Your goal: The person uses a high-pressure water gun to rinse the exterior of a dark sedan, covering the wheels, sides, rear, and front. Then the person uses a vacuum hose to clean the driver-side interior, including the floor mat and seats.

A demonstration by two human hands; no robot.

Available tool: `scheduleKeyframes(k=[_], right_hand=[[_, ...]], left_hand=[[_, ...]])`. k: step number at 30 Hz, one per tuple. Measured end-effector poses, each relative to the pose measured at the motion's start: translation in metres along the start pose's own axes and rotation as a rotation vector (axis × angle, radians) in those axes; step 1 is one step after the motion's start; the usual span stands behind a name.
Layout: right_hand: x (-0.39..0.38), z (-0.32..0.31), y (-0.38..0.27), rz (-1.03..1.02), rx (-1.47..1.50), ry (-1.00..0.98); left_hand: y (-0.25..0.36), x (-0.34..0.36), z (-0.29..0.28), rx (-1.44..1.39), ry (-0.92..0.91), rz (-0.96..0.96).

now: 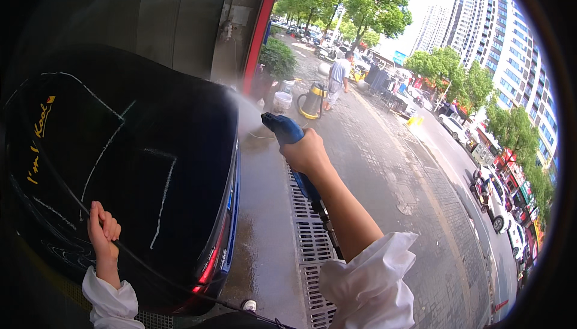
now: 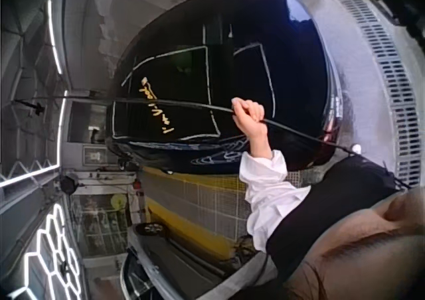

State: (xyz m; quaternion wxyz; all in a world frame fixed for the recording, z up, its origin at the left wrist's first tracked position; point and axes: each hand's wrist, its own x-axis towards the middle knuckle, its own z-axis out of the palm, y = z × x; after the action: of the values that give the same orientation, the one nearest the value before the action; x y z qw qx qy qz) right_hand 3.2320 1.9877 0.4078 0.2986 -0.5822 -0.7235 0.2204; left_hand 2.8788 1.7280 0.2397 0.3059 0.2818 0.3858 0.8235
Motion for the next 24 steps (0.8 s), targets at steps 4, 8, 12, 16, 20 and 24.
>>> scheduleKeyframes(k=[4,8,12,16,20,24], right_hand=[[0.01,-0.016,0.052,0.014,-0.056,-0.401],[0.04,-0.042,0.126,-0.362,-0.065,-0.152],[0.114,-0.056,0.192,-0.193,-0.096,-0.143],[0.102,-0.027,0.235,-0.279,-0.035,-0.431],[0.046,-0.026,0.284,-0.488,0.019,-0.664],[0.019,-0.044,0.325,-0.282,0.188,-0.763]], left_hand=[[-0.084,-0.028,0.112,-0.067,-0.017,-0.067],[-0.082,-0.038,0.183,-0.056,0.05,0.116],[-0.088,-0.091,0.208,-0.003,0.16,0.156],[-0.083,-0.189,0.178,0.014,0.371,0.331],[-0.152,-0.281,0.187,0.156,0.669,0.14],[-0.206,-0.372,0.226,0.189,0.814,0.058]])
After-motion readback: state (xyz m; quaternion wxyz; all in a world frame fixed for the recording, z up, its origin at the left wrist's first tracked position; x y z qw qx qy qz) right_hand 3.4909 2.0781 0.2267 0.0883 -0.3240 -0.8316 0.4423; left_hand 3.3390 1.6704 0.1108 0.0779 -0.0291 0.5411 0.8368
